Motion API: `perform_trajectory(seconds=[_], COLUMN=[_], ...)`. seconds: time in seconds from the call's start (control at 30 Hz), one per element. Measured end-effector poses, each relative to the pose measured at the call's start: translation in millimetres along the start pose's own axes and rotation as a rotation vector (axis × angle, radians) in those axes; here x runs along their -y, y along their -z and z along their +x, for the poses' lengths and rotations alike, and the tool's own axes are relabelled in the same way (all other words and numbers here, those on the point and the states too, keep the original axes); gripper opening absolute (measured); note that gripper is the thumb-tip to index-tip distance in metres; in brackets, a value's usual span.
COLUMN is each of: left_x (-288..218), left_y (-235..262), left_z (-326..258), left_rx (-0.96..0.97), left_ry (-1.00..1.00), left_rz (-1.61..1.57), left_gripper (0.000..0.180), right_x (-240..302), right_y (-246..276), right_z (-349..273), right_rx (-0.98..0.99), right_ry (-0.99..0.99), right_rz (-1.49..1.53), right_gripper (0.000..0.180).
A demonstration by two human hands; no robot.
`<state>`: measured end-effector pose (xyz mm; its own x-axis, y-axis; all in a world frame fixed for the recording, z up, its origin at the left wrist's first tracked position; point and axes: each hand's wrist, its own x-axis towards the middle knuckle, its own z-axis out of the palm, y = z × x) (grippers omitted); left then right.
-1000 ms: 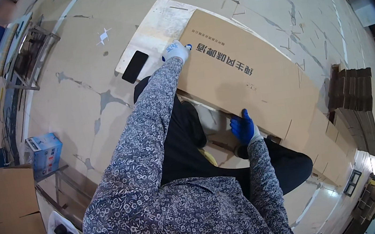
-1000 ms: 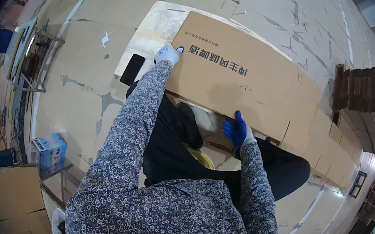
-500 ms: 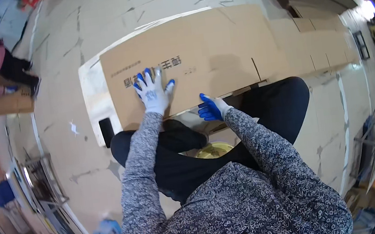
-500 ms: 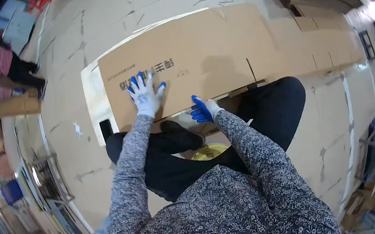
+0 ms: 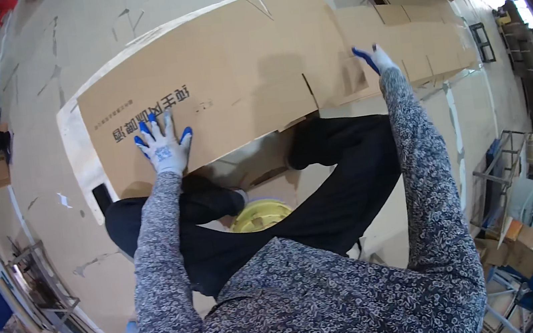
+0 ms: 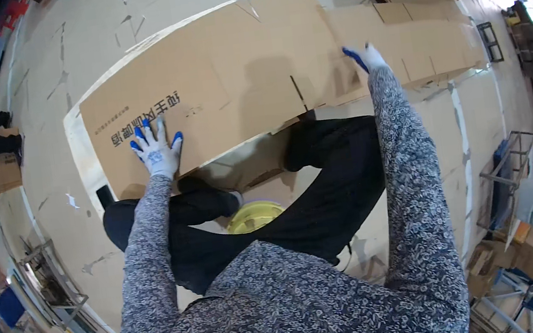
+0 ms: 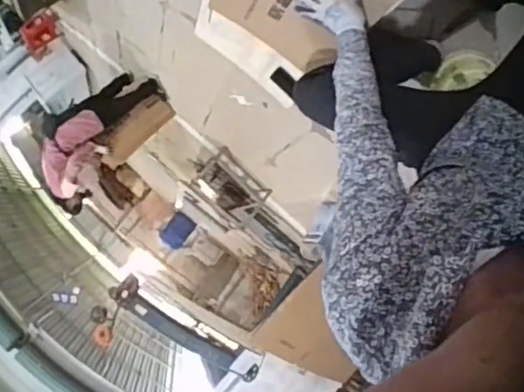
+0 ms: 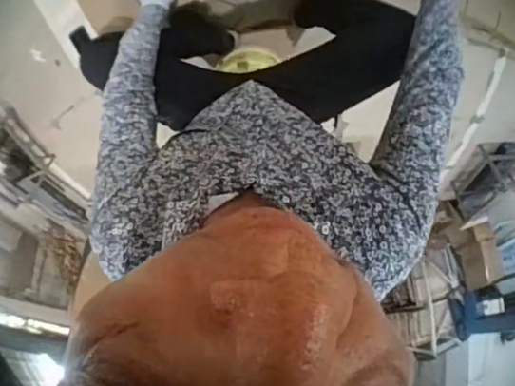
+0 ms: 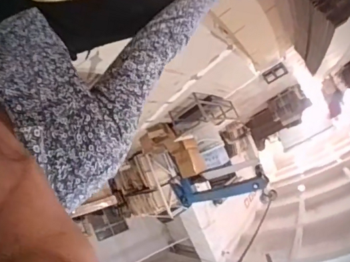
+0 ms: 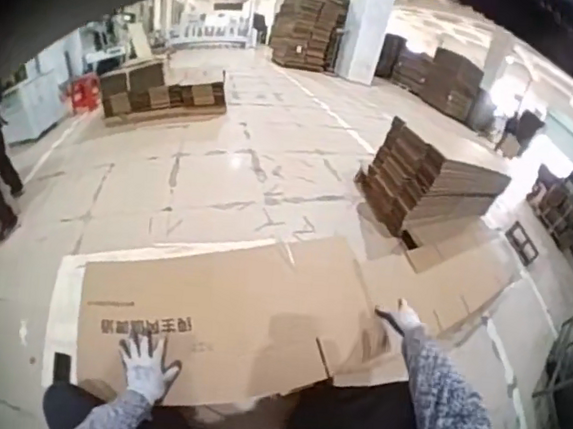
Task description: Fold flat corrugated cardboard sheets into boxes.
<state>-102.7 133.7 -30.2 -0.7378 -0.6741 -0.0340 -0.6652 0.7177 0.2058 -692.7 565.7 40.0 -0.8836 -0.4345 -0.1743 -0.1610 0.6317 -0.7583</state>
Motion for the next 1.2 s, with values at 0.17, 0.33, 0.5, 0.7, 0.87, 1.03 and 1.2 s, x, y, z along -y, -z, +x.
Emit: perform_trajectory(seconds=[0.17, 0.33, 0.5, 0.7, 0.87, 1.03, 1.2], left_x=[90.9, 86.6, 86.5, 83.4, 88.9, 97.1, 92.6], left_y=[38.4, 38.3, 26.5, 19.1, 20.7, 16.2, 16.4], left_z=[-46.1, -37.7, -44.0, -39.3, -38.1, -42.6, -40.4], left_rx=[0.113, 0.111, 0.075, 0.025, 0.04, 0.021, 0.017], left_ry=[0.244, 0.243, 0.17, 0.163, 0.156, 0.161, 0.164], left_rz=[0.231, 0.186, 0.18, 0.134, 0.145, 0.167, 0.151], left_gripper=[0.079, 0.079, 0.081, 0.08, 0.08, 0.079, 0.079], right_x=[151.0, 227.6, 295.4, 253.5, 240.6, 241.9, 244.2], right_y=[-196.5, -177.9, -313.2, -437.4, -410.1, -396.4, -399.0], right_z=[-87.2, -177.5, -280.4, -291.1, -257.2, -201.5, -189.3], right_rx=[0.469, 0.34, 0.308, 0.205, 0.375, 0.075, 0.155], right_ry=[-0.456, 0.244, 0.661, 0.474, 0.559, 0.666, 0.145], right_rz=[-0.514, -0.411, -0.651, -0.936, -0.746, -0.827, -0.685], right_gripper=[0.066, 0.068, 0.076, 0.073, 0.063, 0.077, 0.108])
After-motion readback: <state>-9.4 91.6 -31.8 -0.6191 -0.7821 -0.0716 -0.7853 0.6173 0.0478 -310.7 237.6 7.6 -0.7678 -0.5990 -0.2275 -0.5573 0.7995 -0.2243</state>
